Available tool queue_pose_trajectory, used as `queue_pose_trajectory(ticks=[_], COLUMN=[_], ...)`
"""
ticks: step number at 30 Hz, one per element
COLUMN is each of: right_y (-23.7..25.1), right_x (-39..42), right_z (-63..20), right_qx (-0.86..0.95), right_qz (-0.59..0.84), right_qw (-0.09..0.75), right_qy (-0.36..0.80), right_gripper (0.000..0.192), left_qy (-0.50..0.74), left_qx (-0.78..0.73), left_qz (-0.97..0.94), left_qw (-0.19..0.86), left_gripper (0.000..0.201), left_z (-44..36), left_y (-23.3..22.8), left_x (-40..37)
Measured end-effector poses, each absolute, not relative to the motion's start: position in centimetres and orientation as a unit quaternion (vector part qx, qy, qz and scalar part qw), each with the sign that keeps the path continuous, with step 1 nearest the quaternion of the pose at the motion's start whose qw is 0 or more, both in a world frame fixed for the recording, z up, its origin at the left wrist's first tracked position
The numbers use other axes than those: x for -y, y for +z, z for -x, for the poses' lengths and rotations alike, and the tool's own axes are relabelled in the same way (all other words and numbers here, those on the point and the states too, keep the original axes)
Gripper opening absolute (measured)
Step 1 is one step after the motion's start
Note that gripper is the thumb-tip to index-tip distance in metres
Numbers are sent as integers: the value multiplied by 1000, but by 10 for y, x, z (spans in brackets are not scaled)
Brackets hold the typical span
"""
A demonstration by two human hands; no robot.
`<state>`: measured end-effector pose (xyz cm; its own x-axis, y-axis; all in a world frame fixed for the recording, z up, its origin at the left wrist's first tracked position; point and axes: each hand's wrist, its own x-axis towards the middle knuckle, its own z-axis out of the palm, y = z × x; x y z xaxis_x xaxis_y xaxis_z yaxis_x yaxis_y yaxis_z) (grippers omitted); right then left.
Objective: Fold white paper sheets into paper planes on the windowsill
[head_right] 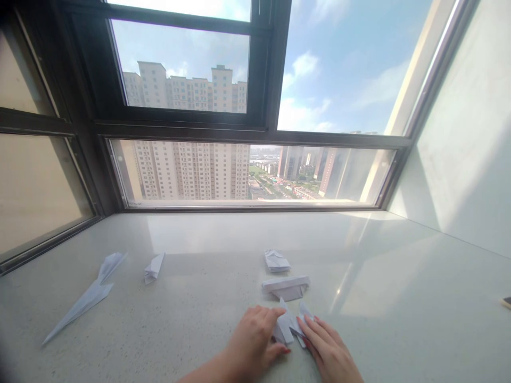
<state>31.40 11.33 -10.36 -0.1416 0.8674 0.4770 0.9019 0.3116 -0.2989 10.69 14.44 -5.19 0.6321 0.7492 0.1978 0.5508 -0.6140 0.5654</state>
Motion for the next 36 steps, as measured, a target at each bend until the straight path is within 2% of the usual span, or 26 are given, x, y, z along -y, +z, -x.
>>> queue_pose_trajectory(ticks=[6,12,14,18,23,27,30,36], right_y=[-95,-82,-81,-83,-84,-89,-93,-82], right_x=[-109,-100,-98,-95,-93,-95,-97,-95], right_z=[-310,-305,-304,-304,-302,-298,-302,-315], right_qx=[740,721,708,671,638,632,668,716], right_qz=[593,599,611,655,689,663,629,575], right_qw=[314,346,353,346,329,389,395,388], right_qy=[-50,-29,-12,40,105,93,55,-78], right_gripper=[32,33,40,66,73,69,64,36], left_qy=[312,332,323,290,247,197,185,198], left_qx=[-374,-361,-349,-307,-308,-333,-345,-324], left_qz=[-839,-837,-849,-885,-896,-896,-894,-906], left_qw=[243,243,233,197,203,220,217,186], left_gripper=[47,46,46,48,47,43,43,36], left_z=[-105,-110,-113,-124,-142,-148,-149,-149], left_y=[-37,-25,-24,-25,-35,-46,-50,-56], left_x=[-147,-153,-152,-147,-147,-152,-155,-155])
